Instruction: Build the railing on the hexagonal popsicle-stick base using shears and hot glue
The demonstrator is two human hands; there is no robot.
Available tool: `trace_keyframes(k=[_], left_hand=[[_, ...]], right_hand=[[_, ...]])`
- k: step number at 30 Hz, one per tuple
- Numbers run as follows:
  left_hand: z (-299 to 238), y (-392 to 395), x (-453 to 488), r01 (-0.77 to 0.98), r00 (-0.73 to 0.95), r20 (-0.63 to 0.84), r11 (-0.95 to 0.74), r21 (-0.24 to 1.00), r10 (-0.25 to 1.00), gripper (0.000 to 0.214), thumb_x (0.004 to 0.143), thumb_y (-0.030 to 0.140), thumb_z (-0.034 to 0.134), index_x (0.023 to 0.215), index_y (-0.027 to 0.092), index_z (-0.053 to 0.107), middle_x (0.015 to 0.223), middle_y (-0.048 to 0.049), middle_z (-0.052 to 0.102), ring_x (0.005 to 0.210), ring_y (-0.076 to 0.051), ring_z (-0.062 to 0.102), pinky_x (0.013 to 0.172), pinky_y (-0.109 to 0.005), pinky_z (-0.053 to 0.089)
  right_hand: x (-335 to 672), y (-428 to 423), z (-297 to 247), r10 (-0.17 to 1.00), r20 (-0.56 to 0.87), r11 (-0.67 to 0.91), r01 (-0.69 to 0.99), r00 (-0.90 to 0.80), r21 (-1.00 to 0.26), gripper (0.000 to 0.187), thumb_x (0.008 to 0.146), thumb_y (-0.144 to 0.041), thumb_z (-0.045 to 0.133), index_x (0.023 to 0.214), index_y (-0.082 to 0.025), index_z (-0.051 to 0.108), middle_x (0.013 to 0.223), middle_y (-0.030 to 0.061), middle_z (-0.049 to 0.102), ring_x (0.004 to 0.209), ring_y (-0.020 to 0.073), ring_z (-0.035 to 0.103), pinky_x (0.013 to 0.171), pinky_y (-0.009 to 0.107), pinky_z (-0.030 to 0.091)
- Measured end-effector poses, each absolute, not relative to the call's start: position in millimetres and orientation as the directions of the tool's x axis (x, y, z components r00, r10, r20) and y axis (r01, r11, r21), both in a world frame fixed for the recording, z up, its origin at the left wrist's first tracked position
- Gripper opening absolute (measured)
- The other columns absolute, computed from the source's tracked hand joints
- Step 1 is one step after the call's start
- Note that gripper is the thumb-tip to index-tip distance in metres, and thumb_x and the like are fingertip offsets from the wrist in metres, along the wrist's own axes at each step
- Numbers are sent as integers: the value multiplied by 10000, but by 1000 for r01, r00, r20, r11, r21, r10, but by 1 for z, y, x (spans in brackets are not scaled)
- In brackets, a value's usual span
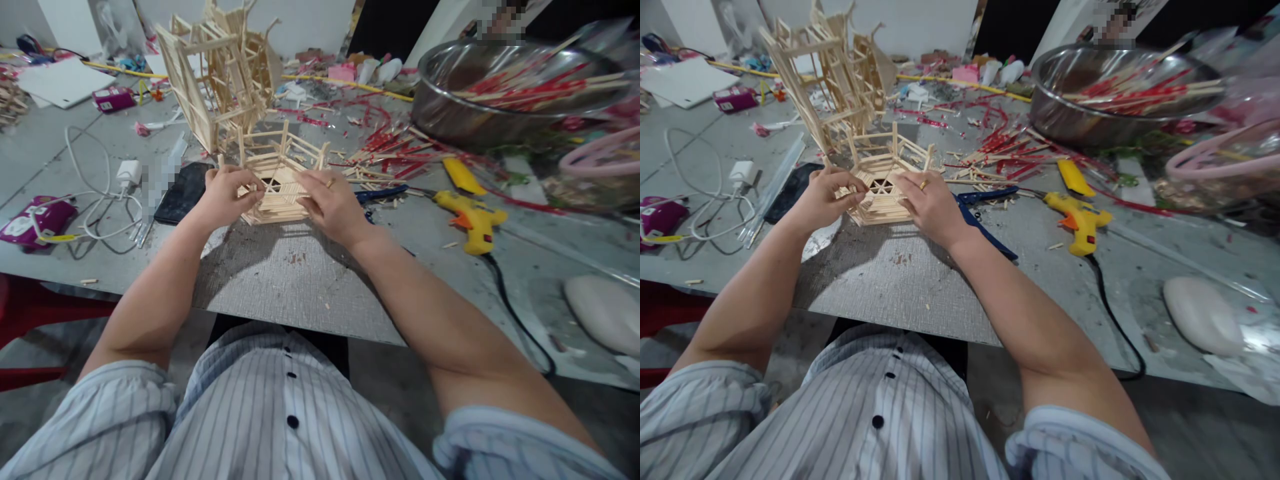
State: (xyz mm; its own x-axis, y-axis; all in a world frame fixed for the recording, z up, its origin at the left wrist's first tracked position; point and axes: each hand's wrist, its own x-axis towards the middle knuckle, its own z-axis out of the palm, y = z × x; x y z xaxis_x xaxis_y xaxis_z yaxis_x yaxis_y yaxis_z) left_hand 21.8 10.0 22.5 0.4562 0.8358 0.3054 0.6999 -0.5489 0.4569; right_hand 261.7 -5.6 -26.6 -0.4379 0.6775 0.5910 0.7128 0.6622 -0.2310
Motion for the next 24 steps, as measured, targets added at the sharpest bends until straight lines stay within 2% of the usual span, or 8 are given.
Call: trace_keyframes(k=[3,7,10,19,24], left_hand=[[23,10,22,706,453,297,-542,456,841,113,839,304,603,869,232,685,999,-39,719,1091,-278,585,1072,-577,296],[21,12,20,685,469,320,-568,457,823,105,844,306,603,858,233,678,965,-28,715,1086,-254,579,1086,-538,303],[21,13,20,685,480,317,-575,448,818,108,846,298,597,855,223,674,949,-30,711,1081,-248,581,1089,-528,297],[26,11,22,753,475,229,-527,394,850,135,862,277,574,912,199,673,1002,-56,711,1073,-241,587,1054,-502,303],[28,12,23,767,479,206,-521,376,853,120,868,267,571,912,199,660,994,-55,703,1105,-247,578,1050,-490,310]], right_hand=[[271,-3,-28,698,612,623,736,-371,-265,415,930,-386,483,1319,-251,529,1336,120,571,1270,322,490,1066,548,381],[277,-2,-25,741,565,597,742,-364,-305,229,903,-353,518,1099,-261,593,1161,110,649,1188,320,540,1043,532,387],[276,0,-24,758,544,586,742,-360,-326,127,897,-315,515,991,-263,583,1083,103,665,1176,316,536,1033,518,380],[274,8,-31,768,522,607,684,-371,-405,107,896,-332,488,966,-275,547,1077,81,642,1191,297,502,1045,531,358],[274,10,-34,750,551,622,671,-365,-403,97,878,-312,501,965,-276,523,1058,71,646,1178,292,517,1046,538,358]])
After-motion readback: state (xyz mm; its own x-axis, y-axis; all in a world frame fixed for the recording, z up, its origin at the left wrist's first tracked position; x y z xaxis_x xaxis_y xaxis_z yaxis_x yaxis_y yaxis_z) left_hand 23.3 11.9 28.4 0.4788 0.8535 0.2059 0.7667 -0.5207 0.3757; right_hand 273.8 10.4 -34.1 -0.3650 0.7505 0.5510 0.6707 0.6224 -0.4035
